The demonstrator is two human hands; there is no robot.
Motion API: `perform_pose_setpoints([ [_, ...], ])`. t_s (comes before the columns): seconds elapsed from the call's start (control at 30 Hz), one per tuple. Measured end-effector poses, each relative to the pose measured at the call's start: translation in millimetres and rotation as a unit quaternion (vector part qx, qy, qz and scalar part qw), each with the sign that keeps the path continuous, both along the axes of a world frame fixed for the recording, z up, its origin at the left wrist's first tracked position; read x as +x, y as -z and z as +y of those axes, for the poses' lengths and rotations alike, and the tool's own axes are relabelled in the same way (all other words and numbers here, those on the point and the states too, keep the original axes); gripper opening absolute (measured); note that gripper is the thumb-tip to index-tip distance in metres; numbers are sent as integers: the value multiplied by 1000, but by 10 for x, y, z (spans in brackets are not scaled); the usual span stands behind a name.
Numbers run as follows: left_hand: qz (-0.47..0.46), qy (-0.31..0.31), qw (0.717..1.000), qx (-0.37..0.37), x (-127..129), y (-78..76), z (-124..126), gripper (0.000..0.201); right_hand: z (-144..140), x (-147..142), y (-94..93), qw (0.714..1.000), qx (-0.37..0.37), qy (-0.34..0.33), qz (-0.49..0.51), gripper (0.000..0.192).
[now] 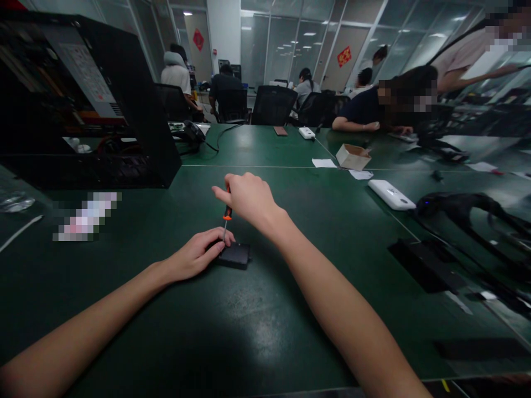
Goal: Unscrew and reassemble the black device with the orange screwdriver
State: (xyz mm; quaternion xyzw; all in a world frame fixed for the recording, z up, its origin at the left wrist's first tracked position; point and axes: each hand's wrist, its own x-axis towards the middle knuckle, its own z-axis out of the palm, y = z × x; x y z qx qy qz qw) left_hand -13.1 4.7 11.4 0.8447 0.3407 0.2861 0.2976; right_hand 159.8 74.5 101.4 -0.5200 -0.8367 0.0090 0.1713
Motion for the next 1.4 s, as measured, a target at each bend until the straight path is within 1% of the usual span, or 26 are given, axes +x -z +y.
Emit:
perform_pose_setpoints([
  [0.2,10,-8,1000,4,-4,18,-5,25,21,-29,48,1000,-1,3,9,45],
  [0.37,27,-15,1000,4,-7,23,-6,26,44,-76,121,1000,-19,23,4,48],
  [0.5,26,-17,999,13,-18,36,-3,25,57,-108,153,999,-13,33,9,44],
  [0.57,22,-13,1000,17,-22,36,-4,25,46,-113,133,1000,-5,5,23,38],
  [0.67,12,-2,1000,10,-25,27,-7,23,-42,-110,38,994,9,-86,68,31],
  [0.73,0,5,1000,3,-30,25,-7,21,-163,-101,-68,984,16,-149,93,38],
  [0.8,-6,9,1000,-3,-42,31,-3,19,-317,-86,-195,975,12,-205,88,45],
  [0.9,2,10,1000,-4,-65,43,3,18,-522,-49,-365,964,-3,-264,39,37],
  [0.97,4,9,1000,3,-74,43,4,19,-584,-24,-423,959,-6,-282,16,28],
  [1.03,6,11,1000,4,-72,35,5,19,-573,-8,-429,960,-3,-278,11,21],
  [1.1,3,15,1000,1,-63,26,6,18,-515,0,-404,968,7,-250,11,18],
  [1.17,-7,20,1000,1,-56,23,10,18,-450,14,-382,977,18,-214,11,20],
  [1.2,-11,21,1000,2,-56,26,12,18,-428,28,-384,978,18,-207,13,20],
  [1.27,-6,18,1000,6,-62,33,17,17,-422,71,-423,972,0,-233,18,15],
  [1.33,14,7,1000,20,-73,35,14,18,-467,134,-504,958,-31,-283,20,9],
  [1.4,32,-5,999,44,-78,21,0,20,-551,201,-597,941,-64,-331,13,10],
])
